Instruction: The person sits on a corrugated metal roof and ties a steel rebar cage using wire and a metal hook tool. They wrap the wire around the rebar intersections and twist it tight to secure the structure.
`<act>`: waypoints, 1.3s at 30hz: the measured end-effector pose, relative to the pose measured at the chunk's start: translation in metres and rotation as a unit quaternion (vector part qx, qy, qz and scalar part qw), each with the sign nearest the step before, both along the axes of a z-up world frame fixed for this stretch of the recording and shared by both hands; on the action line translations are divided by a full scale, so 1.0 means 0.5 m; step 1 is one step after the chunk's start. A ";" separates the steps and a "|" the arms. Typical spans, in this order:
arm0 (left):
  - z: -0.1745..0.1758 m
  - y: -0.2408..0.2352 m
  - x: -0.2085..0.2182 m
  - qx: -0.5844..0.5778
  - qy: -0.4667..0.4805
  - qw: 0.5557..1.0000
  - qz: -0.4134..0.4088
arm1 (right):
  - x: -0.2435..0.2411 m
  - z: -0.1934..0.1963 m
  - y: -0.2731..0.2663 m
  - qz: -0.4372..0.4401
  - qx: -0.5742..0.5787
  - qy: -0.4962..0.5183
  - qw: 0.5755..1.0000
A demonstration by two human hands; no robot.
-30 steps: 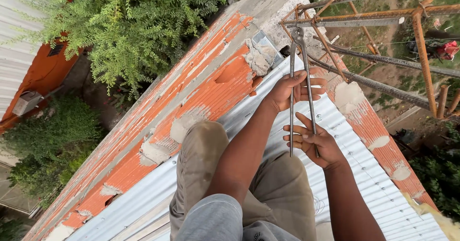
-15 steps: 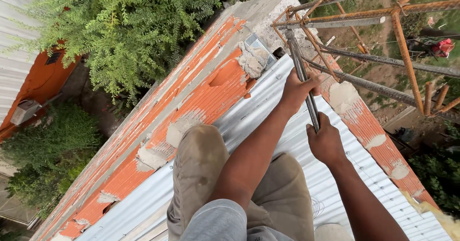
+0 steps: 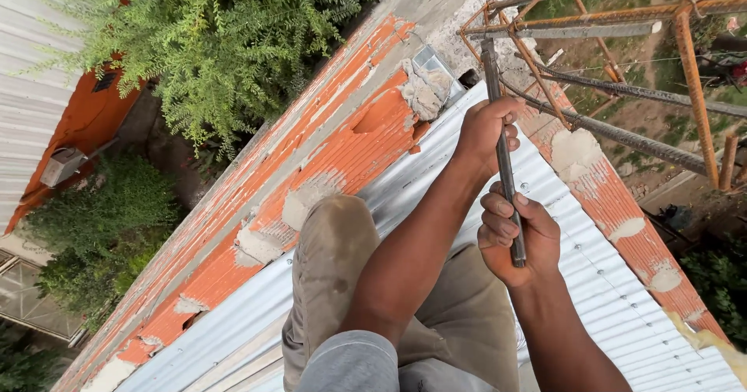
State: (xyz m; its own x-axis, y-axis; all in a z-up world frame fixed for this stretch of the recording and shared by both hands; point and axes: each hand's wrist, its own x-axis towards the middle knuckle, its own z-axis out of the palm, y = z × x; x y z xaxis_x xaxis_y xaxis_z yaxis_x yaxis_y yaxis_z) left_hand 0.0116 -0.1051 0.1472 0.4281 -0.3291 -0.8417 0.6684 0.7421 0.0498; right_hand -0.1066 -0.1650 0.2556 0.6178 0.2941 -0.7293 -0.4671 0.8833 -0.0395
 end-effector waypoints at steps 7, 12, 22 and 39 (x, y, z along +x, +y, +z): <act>0.063 0.026 0.035 -0.035 0.030 0.998 0.032 | 0.050 0.043 0.016 -0.032 -0.003 0.040 0.999; 0.012 0.011 0.004 -0.069 -0.008 0.997 0.035 | 0.028 0.037 0.012 0.009 -0.079 0.037 0.996; -0.178 0.020 -0.095 0.171 -0.161 0.960 -0.154 | -0.090 -0.132 -0.005 0.587 -0.643 0.039 0.491; -0.158 0.004 -0.051 0.248 -0.161 0.936 -0.192 | -0.116 -0.222 -0.089 0.304 -0.293 -0.006 0.906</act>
State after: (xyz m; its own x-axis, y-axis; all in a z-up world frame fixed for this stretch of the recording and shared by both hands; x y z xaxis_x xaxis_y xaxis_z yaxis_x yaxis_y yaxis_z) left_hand -0.0140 -0.1033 0.0683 0.6168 -0.1144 -0.7788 0.7717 0.2830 0.5696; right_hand -0.1646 -0.2097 0.1446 0.4807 0.1465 -0.8645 -0.8568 0.2884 -0.4275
